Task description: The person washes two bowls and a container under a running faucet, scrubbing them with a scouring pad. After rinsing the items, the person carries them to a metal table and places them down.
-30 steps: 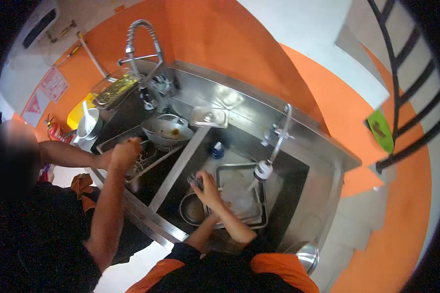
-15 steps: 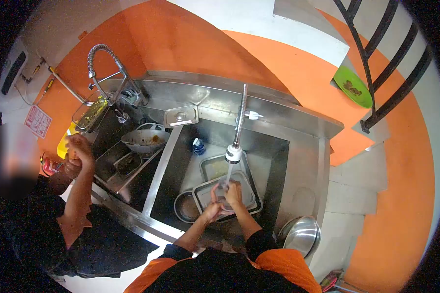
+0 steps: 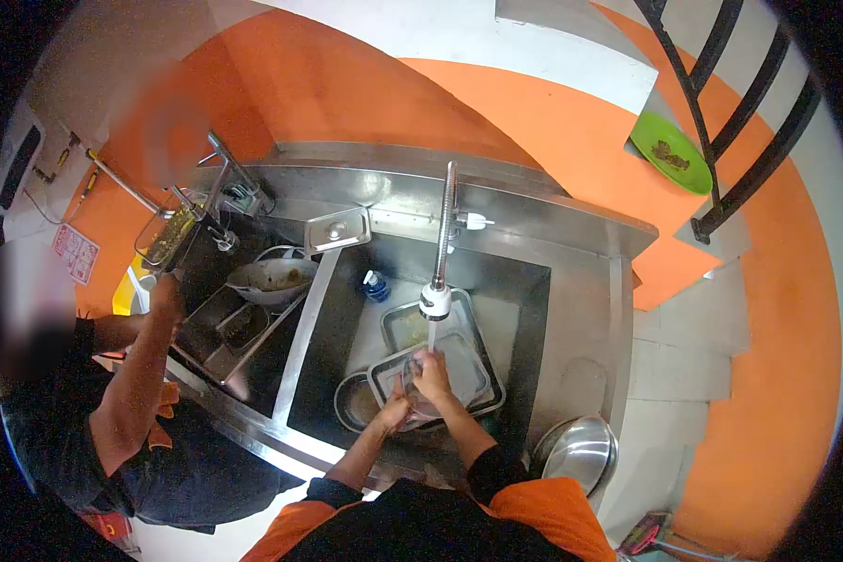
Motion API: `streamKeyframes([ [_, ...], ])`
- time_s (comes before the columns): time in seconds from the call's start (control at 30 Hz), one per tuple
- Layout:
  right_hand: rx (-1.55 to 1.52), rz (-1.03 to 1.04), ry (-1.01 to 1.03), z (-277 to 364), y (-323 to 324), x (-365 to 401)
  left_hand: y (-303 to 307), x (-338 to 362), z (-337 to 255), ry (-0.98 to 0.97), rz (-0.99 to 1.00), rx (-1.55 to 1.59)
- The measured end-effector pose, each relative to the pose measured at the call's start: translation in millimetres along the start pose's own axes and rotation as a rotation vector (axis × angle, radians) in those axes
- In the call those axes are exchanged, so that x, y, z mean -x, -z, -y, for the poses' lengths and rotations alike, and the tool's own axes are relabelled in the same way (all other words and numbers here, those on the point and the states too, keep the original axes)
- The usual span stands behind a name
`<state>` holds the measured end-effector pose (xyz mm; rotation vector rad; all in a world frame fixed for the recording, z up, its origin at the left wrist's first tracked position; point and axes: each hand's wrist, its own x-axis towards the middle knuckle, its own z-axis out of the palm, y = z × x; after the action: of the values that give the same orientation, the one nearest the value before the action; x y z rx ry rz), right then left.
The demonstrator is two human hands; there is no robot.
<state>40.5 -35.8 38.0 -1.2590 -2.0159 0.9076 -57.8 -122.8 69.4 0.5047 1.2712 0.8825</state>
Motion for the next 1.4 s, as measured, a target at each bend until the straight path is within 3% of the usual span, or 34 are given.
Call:
streamKeyframes([
  [0.13,-0.25,0.16,0.009,0,-1,10,6,-1,6,-0.028,0.055,0.021],
  [0.2,0.133,-0.238,0.053,-4,-9,-2,5,-3,8,-0.001,0.051,0.034],
  [0.27,0.233,-0.284,0.004,6,-7,-6,14,-20,21,-0.175,0.085,-0.089],
  [0.3,0.048,-0.079,0.04,7,-4,-4,-1,11,-21,0.008,0.034,0.04],
  [0.33,-0.139,0.131,0.075,10,-3,-1,4,10,-21,0.003,0.028,0.04],
  [0.37,-0.171,0.209,0.061,13,0,1,11,9,-17,0.003,0.096,0.011],
  [0.43,-0.245,0.123,0.022,9,-4,4,21,7,-4,0.057,0.211,0.111],
  [0.47,-0.094,-0.029,-0.03,15,-7,3,31,-11,42,0.032,0.24,0.093],
  [0.5,0.091,-0.216,-0.149,-4,-23,1,39,-32,77,-0.011,0.249,0.077],
  [0.57,0.03,-0.287,-0.318,-45,-42,-3,8,5,36,-0.162,0.1,0.003],
  [0.6,0.218,-0.488,-0.251,-87,-74,-3,14,-35,77,-0.724,-0.23,-0.661],
  [0.63,-0.021,-0.037,-0.4,-25,-30,-6,20,-33,59,-0.604,-0.209,-0.545],
  [0.67,-0.097,0.056,-0.246,-20,-31,-3,17,-24,42,-0.489,-0.163,-0.426],
  [0.7,-0.166,0.142,-0.11,-23,-32,1,19,-10,20,-0.518,-0.215,-0.413],
  [0.77,-0.299,0.107,-0.076,18,-14,-4,18,20,-11,-0.142,0.005,-0.049],
  [0.83,-0.443,0.055,-0.066,20,-21,-5,19,2,13,-0.093,0.02,0.039],
  [0.9,0.246,-0.379,-0.171,-12,-43,-13,9,2,23,-0.15,-0.037,0.025],
  [0.93,0.235,-0.387,-0.152,-13,-47,-17,3,12,13,-0.187,-0.077,0.005],
  [1.0,0.103,-0.21,-0.378,-15,-49,-15,1,60,-26,-0.25,-0.061,-0.006],
  [1.03,-0.132,-0.152,-0.2,-14,-49,-9,-1,79,-40,-0.284,-0.044,-0.011],
  [1.13,-0.157,-0.044,-0.152,-2,-37,-4,9,46,-19,-0.131,-0.086,-0.01],
  [1.17,-0.054,-0.048,-0.235,0,-32,-8,3,38,-6,-0.221,-0.204,-0.039],
  [1.2,-0.055,-0.051,-0.24,7,-29,-7,1,38,-2,-0.218,-0.201,-0.041],
  [1.27,0.673,-0.368,-0.288,29,-15,-4,-2,43,-3,-0.401,-0.311,-0.18],
  [1.3,0.536,-0.023,-0.484,56,12,-10,-3,46,-6,-0.495,-0.363,-0.247],
  [1.33,0.535,-0.027,-0.485,47,12,-14,2,51,-8,-0.492,-0.319,-0.163],
  [1.4,0.059,0.071,-0.508,11,6,-16,13,57,0,-0.43,-0.171,0.013],
])
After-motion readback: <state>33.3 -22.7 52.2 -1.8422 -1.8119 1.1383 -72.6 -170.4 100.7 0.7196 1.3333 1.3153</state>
